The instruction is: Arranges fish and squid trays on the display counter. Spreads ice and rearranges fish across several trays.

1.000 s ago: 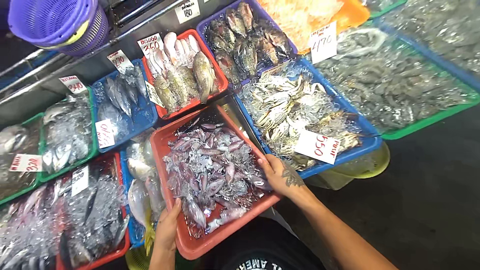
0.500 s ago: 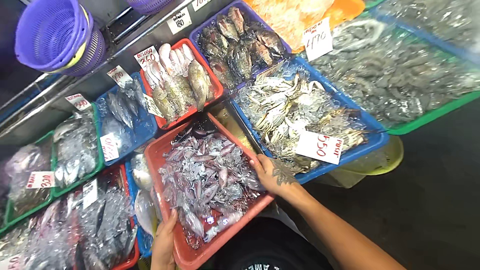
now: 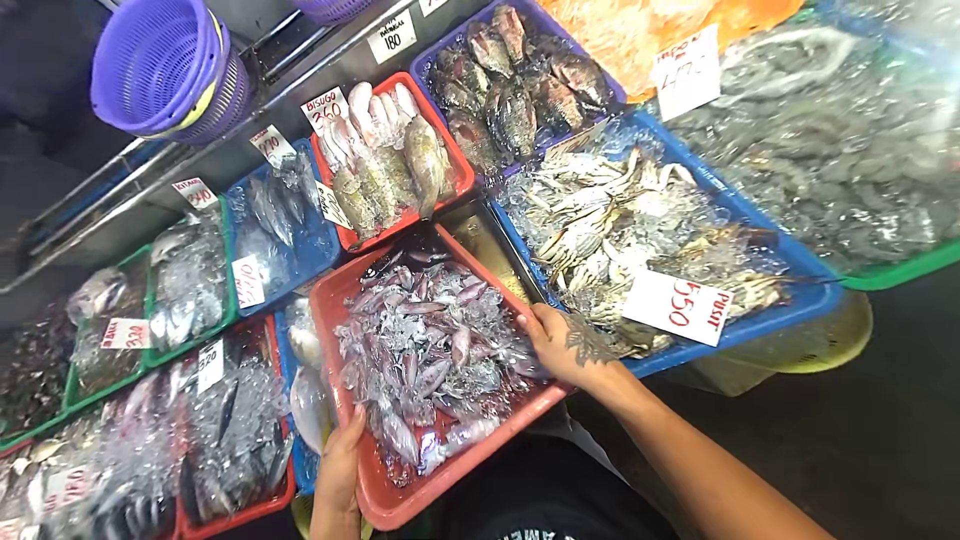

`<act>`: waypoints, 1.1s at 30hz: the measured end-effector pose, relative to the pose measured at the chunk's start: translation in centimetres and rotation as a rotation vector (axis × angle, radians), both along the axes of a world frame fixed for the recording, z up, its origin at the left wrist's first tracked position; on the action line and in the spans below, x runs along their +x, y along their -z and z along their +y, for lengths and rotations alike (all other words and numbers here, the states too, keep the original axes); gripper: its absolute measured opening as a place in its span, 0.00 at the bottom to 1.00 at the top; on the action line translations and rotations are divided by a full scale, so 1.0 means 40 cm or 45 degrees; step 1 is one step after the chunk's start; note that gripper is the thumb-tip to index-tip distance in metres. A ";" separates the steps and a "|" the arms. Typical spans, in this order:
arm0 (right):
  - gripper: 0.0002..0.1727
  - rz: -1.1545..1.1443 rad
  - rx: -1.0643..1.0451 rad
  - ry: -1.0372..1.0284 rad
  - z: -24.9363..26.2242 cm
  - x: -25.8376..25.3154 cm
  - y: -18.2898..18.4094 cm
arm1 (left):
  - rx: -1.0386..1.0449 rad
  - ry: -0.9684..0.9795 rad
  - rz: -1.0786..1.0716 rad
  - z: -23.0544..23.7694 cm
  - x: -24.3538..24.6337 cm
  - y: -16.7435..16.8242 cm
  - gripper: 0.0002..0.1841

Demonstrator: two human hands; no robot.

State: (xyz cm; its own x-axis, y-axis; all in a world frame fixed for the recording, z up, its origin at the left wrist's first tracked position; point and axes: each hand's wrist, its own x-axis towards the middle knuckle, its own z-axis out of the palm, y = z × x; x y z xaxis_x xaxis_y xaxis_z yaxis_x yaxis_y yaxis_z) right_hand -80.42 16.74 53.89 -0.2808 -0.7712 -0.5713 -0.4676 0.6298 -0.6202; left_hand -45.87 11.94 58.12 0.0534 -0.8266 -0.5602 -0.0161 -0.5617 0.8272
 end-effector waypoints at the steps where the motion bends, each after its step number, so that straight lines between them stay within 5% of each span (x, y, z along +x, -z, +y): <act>1: 0.25 0.000 0.006 0.004 -0.001 -0.001 -0.001 | 0.002 0.001 -0.003 -0.001 -0.001 -0.002 0.15; 33: 0.24 -0.026 -0.011 -0.014 -0.024 -0.020 -0.041 | 0.029 0.004 -0.002 -0.032 -0.019 -0.077 0.15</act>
State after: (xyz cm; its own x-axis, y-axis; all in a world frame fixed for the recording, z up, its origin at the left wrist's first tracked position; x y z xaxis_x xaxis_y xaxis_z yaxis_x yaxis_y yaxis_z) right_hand -81.24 15.79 55.52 -0.2608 -0.7791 -0.5701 -0.4614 0.6193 -0.6353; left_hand -46.63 10.67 61.18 0.0515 -0.8138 -0.5789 -0.0190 -0.5803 0.8142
